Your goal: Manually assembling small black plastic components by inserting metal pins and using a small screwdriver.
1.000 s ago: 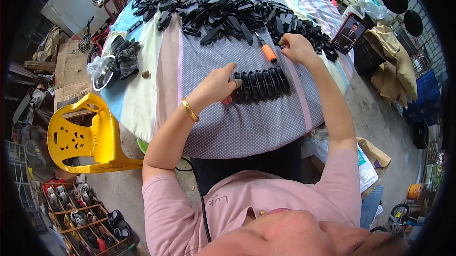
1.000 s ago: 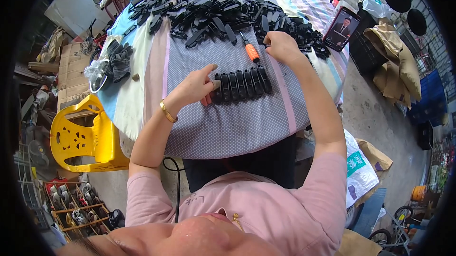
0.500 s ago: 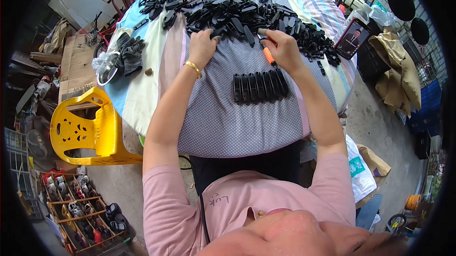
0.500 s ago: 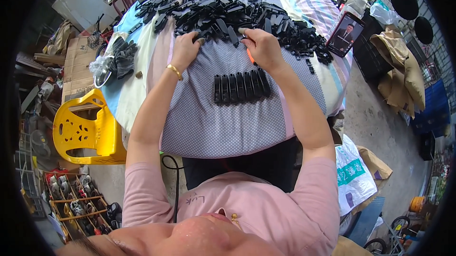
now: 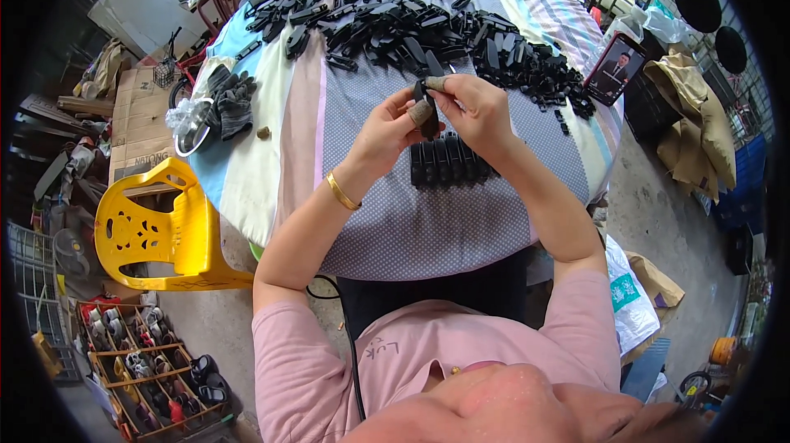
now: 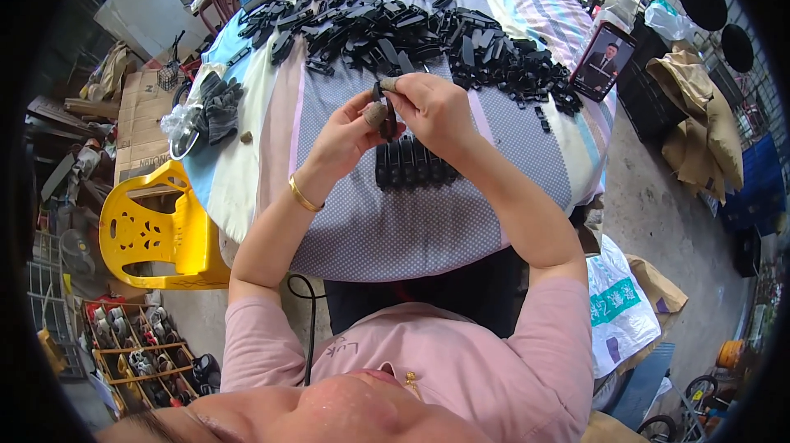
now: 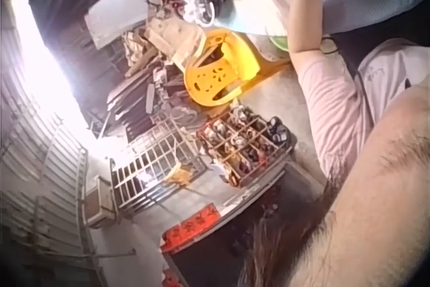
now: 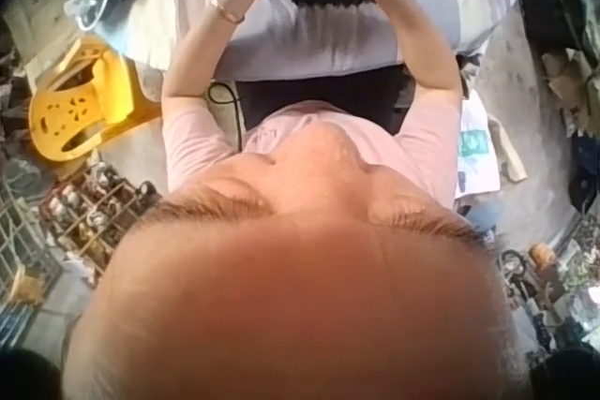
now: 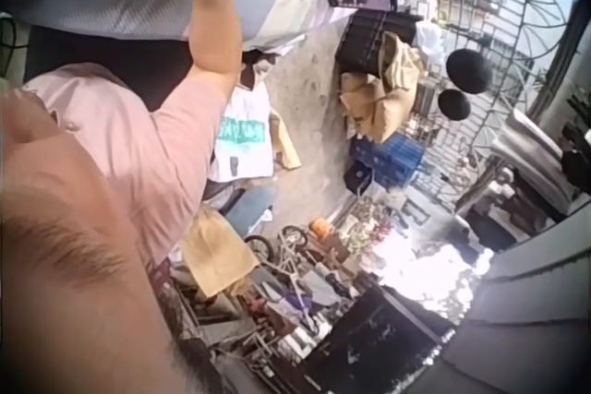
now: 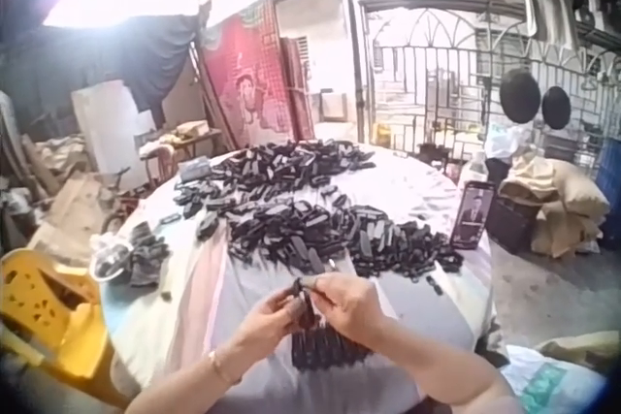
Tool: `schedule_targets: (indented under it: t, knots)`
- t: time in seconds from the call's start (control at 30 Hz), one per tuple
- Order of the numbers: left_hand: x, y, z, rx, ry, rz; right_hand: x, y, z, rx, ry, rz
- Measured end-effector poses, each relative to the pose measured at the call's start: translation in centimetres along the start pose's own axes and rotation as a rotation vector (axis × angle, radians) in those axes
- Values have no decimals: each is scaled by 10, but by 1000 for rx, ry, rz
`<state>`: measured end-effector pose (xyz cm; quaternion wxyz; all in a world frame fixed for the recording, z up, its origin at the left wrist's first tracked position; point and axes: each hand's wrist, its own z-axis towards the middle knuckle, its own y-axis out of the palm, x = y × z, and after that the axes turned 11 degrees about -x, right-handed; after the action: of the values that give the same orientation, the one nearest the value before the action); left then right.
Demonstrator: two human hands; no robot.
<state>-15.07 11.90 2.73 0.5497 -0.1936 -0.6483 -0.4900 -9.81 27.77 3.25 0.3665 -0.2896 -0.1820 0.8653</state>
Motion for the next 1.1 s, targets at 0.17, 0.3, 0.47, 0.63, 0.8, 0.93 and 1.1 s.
schedule_targets:
  t: [0.17,0.3,0.47,0.63,0.8,0.93,1.1]
  knots:
    - [-1,0,-6,37,29,84,-7,-1,3,-47,-82,-151]
    - [2,-1,-9,89,72,115,-20,-3,6,-168,-38,-132]
    - [6,-4,-10,77,92,185,-25,-7,5,-248,-54,-96]
    - [17,-4,-10,90,-3,328,-21,-4,5,-230,-92,-100]
    - [31,-14,-21,187,-285,626,24,-19,6,-126,253,57]
    - [24,-23,-36,207,-308,765,88,-36,-8,-78,461,-418]
    - [15,-12,-42,161,-399,820,109,-19,-9,-237,569,-631]
